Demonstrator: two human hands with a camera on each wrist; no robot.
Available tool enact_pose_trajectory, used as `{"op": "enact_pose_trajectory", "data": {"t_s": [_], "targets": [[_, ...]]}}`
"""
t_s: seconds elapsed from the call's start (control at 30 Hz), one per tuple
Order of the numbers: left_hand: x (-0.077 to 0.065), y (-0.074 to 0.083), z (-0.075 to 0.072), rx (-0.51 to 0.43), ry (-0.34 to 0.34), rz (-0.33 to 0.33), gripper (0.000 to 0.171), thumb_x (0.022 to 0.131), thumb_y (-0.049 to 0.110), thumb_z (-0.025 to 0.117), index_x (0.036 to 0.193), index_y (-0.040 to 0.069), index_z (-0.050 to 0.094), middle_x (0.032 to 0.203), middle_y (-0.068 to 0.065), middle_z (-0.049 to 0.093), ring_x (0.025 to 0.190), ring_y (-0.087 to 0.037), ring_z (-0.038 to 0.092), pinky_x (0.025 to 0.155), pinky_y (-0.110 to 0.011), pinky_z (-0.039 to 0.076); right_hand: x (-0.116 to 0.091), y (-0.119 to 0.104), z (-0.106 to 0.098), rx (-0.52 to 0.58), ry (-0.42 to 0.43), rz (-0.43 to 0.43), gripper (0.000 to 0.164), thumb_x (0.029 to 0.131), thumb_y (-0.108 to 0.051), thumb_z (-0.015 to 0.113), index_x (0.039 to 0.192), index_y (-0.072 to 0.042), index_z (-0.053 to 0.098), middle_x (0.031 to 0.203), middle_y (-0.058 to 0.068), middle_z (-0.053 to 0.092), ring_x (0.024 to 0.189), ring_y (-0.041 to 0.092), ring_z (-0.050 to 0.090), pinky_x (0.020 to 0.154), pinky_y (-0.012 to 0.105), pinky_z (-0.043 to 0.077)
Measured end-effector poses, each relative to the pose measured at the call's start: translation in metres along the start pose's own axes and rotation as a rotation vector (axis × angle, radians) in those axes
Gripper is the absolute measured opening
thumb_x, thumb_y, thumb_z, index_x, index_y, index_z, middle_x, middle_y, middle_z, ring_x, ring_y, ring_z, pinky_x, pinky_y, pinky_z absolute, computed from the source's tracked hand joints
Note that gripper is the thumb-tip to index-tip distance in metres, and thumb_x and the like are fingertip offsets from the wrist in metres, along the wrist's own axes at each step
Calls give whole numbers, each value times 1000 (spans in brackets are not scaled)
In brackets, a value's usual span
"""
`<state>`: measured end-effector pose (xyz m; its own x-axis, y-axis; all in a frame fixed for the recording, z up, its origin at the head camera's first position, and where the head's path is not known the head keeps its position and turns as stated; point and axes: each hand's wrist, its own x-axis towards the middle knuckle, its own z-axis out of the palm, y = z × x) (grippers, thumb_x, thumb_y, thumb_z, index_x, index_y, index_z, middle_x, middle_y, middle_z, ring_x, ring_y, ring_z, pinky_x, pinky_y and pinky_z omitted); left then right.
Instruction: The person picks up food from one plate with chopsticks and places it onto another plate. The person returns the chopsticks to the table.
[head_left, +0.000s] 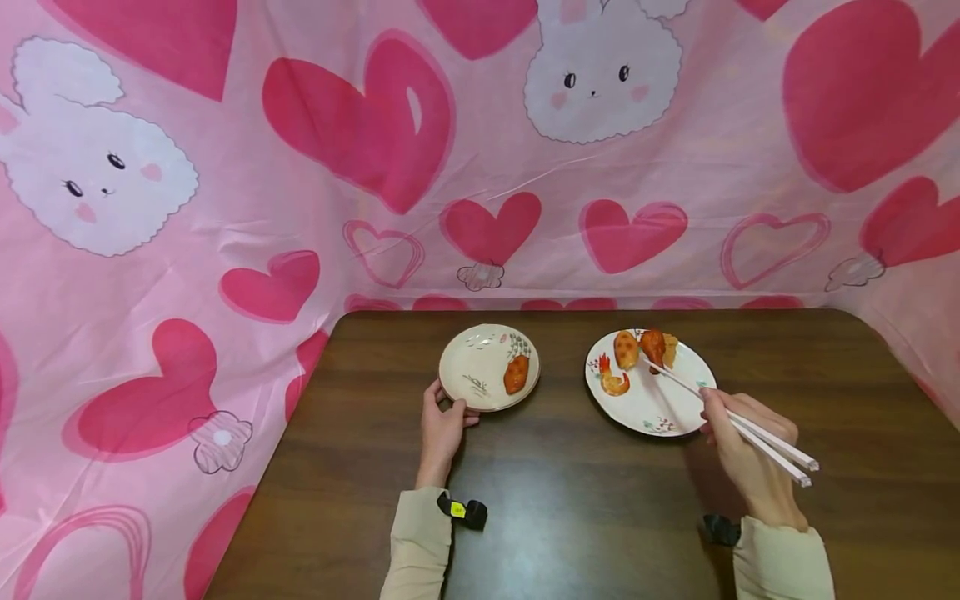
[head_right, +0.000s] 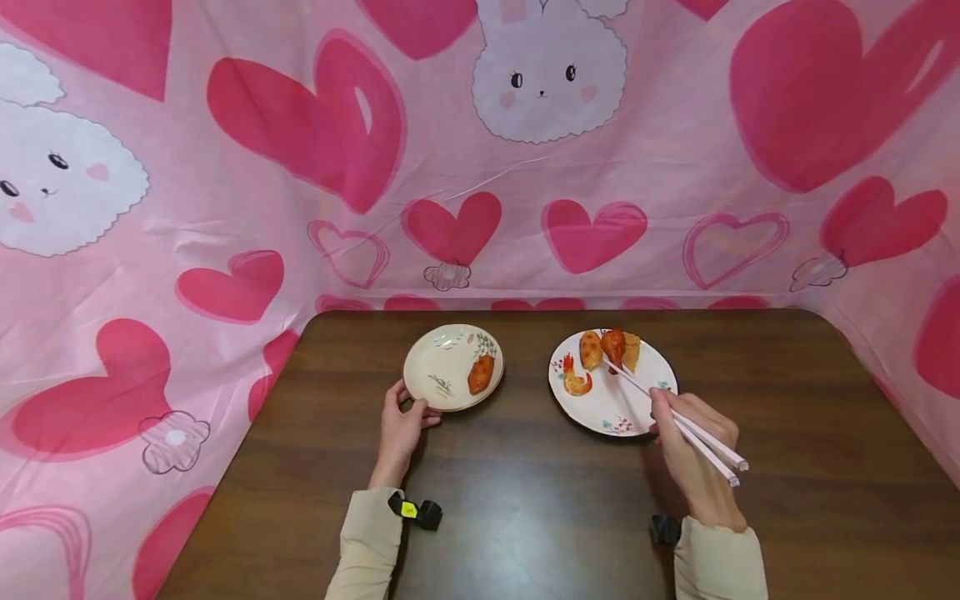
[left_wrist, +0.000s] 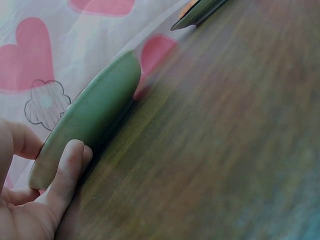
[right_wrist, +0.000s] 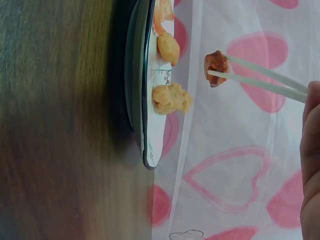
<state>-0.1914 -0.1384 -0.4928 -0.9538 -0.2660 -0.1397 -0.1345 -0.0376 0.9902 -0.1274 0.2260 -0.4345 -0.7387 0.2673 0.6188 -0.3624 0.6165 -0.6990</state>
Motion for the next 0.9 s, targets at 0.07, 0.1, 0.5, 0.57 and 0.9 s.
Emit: {"op": "enact_pose_trajectory", "data": {"t_s": [0.07,0.1,0.5,0.57,0.9], "targets": [[0,1,-1,-5,-7,-6,63,88,0,50,147,0,26,141,-22,37,66,-14,65,65,-28,61,0,0,0,-12,-11,3,19,87,-7,67,68,-9,70,56,-9,56,45,-7,47,40,9,37],[0,1,-1,-8,-10,-6,63,89,-1,49,147,0,26,141,-22,37,66,-14,65,65,-28,61,0,-1,-1,-22,-20,8,20,87,-7,67,67,-10,70,56,-8,56,45,-7,47,40,10,37],[5,-10,0,-4,19,6,62,88,2,50,146,6,29,138,-17,40,65,-13,64,63,-26,61,-1,-2,-7,-105,-106,136,16,88,-14,68,75,-6,72,55,-6,61,45,-5,49,39,11,39],[5,-9,0,-3,19,-4,62,88,2,51,146,7,29,138,-16,40,65,-13,65,64,-26,61,-2,-2,-7,-108,-108,121,16,88,-14,68,74,-7,72,55,-6,60,44,-6,49,39,11,38],[5,-9,0,2,14,-10,61,90,3,51,146,6,29,140,-17,39,65,-12,64,64,-25,61,-3,-4,-7,-115,-158,125,19,89,-16,67,73,-8,70,54,-12,58,43,-4,49,37,14,37]]}}
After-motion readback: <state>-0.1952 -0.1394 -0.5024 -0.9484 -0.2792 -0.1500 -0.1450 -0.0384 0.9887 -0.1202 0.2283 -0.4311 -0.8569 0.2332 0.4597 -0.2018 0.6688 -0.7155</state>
